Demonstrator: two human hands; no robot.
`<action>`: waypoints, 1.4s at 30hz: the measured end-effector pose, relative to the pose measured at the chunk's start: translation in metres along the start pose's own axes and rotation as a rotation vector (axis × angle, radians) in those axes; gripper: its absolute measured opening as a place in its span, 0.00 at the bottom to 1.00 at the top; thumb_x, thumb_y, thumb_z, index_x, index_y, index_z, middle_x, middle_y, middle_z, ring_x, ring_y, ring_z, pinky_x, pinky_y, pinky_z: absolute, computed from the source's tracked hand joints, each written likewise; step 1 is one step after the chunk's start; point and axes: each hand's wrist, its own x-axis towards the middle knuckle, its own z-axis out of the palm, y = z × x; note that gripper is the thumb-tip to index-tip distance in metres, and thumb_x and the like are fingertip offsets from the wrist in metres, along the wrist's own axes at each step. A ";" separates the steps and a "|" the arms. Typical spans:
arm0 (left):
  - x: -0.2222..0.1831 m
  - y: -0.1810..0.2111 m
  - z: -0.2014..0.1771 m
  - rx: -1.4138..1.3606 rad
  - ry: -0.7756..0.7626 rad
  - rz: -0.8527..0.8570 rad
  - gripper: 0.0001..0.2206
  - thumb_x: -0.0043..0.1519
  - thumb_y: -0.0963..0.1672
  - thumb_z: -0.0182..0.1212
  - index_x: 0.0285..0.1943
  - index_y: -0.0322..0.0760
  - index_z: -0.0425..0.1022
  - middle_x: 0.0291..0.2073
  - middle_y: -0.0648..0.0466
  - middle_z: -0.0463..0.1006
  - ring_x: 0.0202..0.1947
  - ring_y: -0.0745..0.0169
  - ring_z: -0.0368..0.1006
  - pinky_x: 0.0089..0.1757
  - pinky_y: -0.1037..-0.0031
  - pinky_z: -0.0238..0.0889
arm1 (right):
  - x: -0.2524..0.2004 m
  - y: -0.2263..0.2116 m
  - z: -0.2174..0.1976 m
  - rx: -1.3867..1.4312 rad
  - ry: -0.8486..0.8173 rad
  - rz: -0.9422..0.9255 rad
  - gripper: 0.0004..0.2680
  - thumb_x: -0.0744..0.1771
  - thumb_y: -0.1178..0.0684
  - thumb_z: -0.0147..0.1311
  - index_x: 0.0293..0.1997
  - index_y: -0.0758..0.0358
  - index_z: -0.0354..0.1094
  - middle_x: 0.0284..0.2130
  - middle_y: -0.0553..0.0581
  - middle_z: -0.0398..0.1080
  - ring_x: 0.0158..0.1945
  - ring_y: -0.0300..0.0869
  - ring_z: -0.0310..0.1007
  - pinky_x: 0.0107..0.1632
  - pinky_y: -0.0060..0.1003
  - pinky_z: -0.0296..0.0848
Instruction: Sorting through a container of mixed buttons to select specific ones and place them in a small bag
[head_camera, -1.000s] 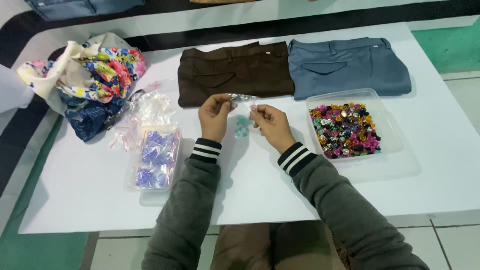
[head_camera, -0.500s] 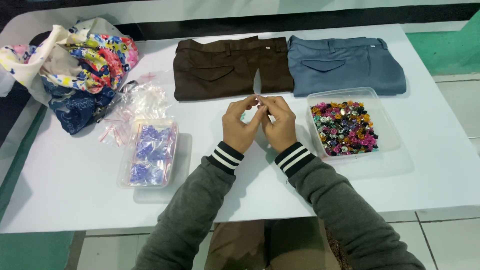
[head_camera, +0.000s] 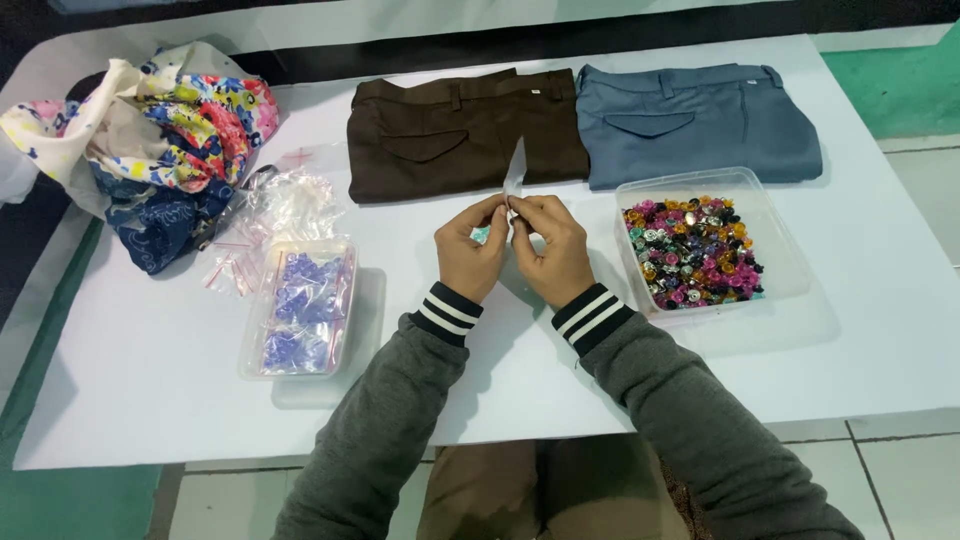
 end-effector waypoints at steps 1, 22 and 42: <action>0.001 0.002 -0.001 0.001 -0.003 0.001 0.08 0.66 0.42 0.63 0.50 0.37 0.84 0.34 0.48 0.86 0.36 0.59 0.81 0.41 0.69 0.73 | 0.000 0.000 0.000 0.000 0.003 0.002 0.11 0.67 0.69 0.52 0.54 0.74 0.73 0.39 0.65 0.72 0.40 0.56 0.79 0.38 0.40 0.79; 0.009 -0.001 -0.008 0.055 -0.103 -0.044 0.02 0.62 0.41 0.69 0.39 0.37 0.85 0.25 0.52 0.84 0.28 0.63 0.80 0.35 0.73 0.73 | -0.003 0.012 0.002 -0.009 -0.022 0.112 0.10 0.64 0.66 0.59 0.50 0.69 0.75 0.35 0.58 0.72 0.37 0.49 0.79 0.36 0.36 0.79; 0.008 -0.009 -0.008 -0.049 -0.140 -0.044 0.03 0.62 0.40 0.66 0.41 0.35 0.83 0.24 0.52 0.82 0.28 0.65 0.78 0.36 0.72 0.72 | -0.001 0.014 -0.003 0.125 0.035 0.187 0.07 0.65 0.64 0.60 0.47 0.68 0.76 0.31 0.60 0.74 0.34 0.48 0.79 0.34 0.35 0.75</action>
